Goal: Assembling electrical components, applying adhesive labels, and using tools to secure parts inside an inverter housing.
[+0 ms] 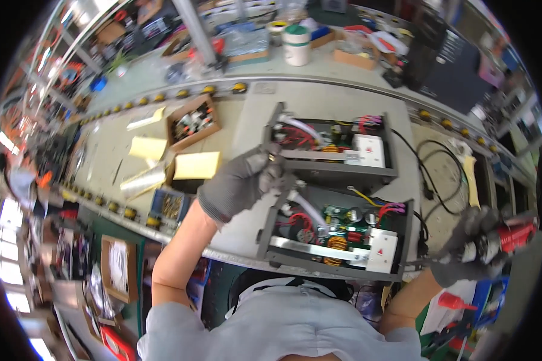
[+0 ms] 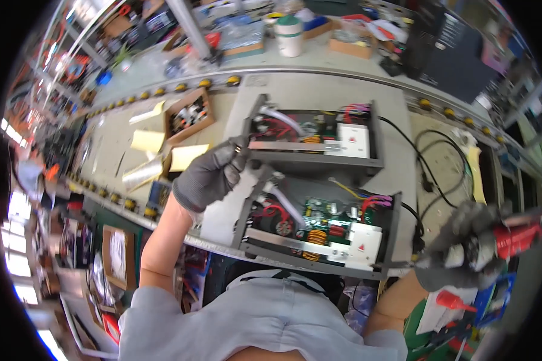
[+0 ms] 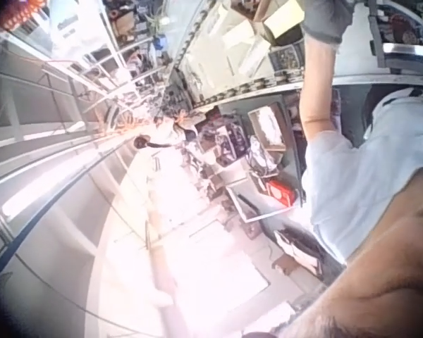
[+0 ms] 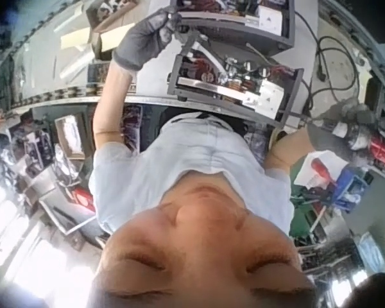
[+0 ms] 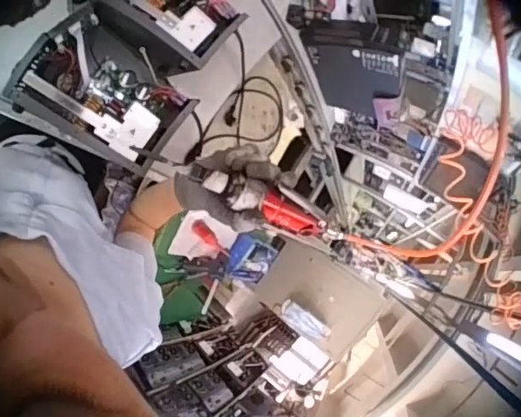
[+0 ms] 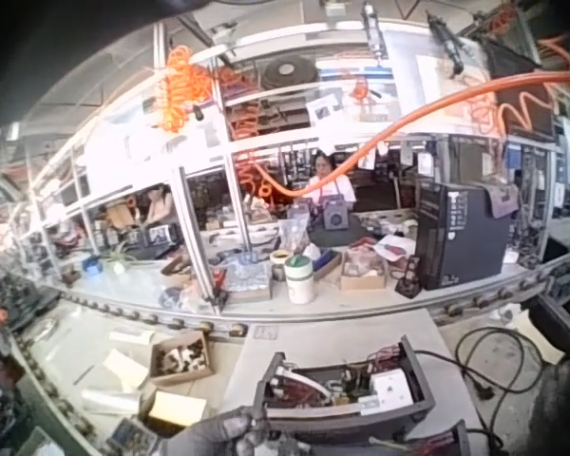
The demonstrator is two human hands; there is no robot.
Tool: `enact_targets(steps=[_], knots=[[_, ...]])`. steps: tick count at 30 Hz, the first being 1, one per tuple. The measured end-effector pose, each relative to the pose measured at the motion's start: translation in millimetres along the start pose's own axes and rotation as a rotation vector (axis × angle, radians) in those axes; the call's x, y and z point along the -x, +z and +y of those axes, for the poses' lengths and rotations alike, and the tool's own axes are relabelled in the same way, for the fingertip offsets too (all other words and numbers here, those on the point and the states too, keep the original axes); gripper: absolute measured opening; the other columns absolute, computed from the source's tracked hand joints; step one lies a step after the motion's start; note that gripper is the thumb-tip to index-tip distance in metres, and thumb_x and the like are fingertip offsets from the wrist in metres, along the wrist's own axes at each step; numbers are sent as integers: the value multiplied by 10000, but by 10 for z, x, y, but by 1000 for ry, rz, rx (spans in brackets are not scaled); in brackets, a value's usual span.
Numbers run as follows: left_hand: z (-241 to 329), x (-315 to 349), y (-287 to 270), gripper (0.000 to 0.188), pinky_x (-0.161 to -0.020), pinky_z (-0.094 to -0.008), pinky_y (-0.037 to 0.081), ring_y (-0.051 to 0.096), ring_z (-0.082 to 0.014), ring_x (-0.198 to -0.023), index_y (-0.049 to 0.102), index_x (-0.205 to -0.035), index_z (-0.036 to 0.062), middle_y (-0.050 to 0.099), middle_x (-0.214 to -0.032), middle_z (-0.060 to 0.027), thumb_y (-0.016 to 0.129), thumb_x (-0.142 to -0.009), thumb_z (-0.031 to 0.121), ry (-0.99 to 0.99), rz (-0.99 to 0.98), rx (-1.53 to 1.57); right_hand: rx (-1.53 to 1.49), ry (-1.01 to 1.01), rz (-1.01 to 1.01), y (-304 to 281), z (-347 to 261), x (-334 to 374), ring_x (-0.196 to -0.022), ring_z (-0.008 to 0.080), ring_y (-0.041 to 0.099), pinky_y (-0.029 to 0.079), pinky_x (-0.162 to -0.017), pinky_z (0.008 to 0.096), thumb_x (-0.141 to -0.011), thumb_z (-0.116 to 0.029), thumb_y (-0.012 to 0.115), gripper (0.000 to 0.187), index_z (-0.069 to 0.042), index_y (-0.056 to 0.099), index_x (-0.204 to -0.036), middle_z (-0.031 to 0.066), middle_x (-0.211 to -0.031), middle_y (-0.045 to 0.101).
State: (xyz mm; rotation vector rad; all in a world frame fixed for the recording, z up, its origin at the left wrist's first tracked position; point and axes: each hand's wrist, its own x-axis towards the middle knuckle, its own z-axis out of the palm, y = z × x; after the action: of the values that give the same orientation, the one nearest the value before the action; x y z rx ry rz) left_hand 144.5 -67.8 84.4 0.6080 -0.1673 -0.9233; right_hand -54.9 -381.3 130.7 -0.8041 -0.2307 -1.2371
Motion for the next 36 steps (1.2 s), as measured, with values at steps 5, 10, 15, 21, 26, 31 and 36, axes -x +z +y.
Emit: enact_targets(steps=[5,10,15,21,26,31,36], knots=[[524,1006,-998,236,-618,-169,460,536,-82,-721,497,-1141,-15,541,-880,-45,477,-948,120,382,529,-96,199,-13,245,7,-137,-48,-639,160,308,283,-612,292,-659,-328,580,614,62,411,-1101,59,-743,367],[660,1769,-2169,185,-432,-110,386,493,-53,-588,574,-1045,22,595,-848,-35,496,-950,160,438,1027,-236,10,200,-165,-391,-41,-169,-741,282,474,404,-764,385,-747,-256,514,521,121,418,-1093,187,-868,501],[666,1859,-2687,162,-330,-135,333,393,-28,-406,622,-1005,124,596,-692,30,541,-930,243,291,1195,-280,425,11,408,171,157,62,-1099,398,473,348,-996,527,-780,-293,464,588,168,412,-1142,322,-1092,509],[683,1184,-1963,223,-581,-196,461,544,-96,-689,546,-1086,9,598,-895,-55,561,-888,113,274,335,-259,-420,279,-541,5,31,-112,-914,240,495,357,-960,421,-795,-269,579,550,69,395,-1189,188,-1053,498],[220,377,-149,369,-622,-181,431,547,-75,-755,501,-1173,-19,597,-963,-70,589,-883,191,28,268,-539,-72,30,-1,305,93,-63,-726,151,374,351,-660,284,-682,-262,678,552,31,425,-1077,74,-870,400],[-477,-421,762,255,-537,-177,359,442,-50,-642,555,-1068,10,523,-824,-2,486,-956,228,-295,-165,-556,-110,48,-88,251,6,-60,-773,166,440,405,-700,301,-739,-197,643,460,5,427,-1091,102,-992,461],[-870,-757,901,301,-477,-180,338,397,-32,-546,561,-961,58,499,-730,9,505,-939,353,-517,-154,-509,-95,14,-191,86,14,-69,-838,201,544,468,-710,332,-778,-261,638,518,-55,425,-1203,160,-1115,536]])
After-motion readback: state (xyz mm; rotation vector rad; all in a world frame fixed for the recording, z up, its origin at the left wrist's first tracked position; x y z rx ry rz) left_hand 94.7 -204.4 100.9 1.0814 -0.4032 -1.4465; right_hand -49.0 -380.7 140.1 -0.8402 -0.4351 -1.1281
